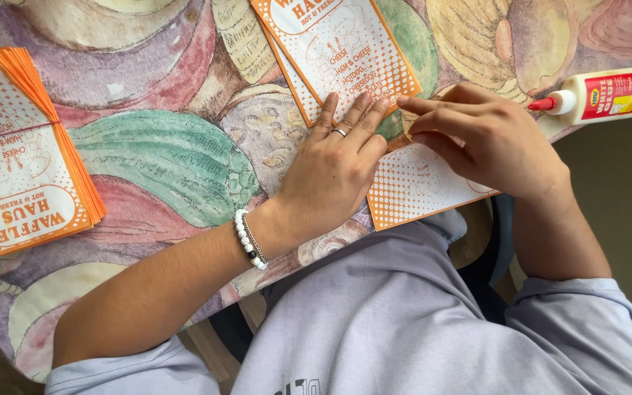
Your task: Applying glue to paper bag templates and folding them into finished bags.
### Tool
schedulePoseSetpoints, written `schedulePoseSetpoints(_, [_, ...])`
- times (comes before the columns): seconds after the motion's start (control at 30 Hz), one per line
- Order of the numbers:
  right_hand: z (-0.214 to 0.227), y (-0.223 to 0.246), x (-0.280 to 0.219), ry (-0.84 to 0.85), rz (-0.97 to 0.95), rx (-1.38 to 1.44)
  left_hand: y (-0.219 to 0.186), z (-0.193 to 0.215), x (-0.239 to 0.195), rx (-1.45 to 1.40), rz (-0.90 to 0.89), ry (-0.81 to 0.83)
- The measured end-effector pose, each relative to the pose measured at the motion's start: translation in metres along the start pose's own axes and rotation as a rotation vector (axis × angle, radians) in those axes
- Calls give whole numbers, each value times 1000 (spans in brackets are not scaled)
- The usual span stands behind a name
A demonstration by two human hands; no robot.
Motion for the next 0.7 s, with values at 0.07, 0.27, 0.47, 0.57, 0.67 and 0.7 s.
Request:
schedulePoseSetpoints(0.07, [-3,5,6,52,62,-54,0,-1,0,-1,4,9])
schedulePoseSetpoints(0.27, [-2,3,10,82,87,-21,1,-1,0,-1,11,2])
schedulePoseSetpoints(0.47, [10,3,6,64,75,0,1,1,1,-22,-5,0])
schedulePoseSetpoints(0.57, [25,-7,-22,-224,-89,117,4,2,1,-69,-20,-32])
schedulePoseSetpoints(0.67, [31,-49,-109,-589,-354,200,2,12,2,-153,-21,-69])
schedulePoseSetpoints(0.7, [28,-66,-142,-590,-354,198,1,14,1,-153,-23,-70])
Point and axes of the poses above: each hand's wrist, its own x-axis towards the middle knuckle, its own z-axis out of the back of the hand, y = z × x, the point moved 4 cm from there along x, towards the middle knuckle, and after that the axes turned 3 degrees about z, right-handed, at the moved point
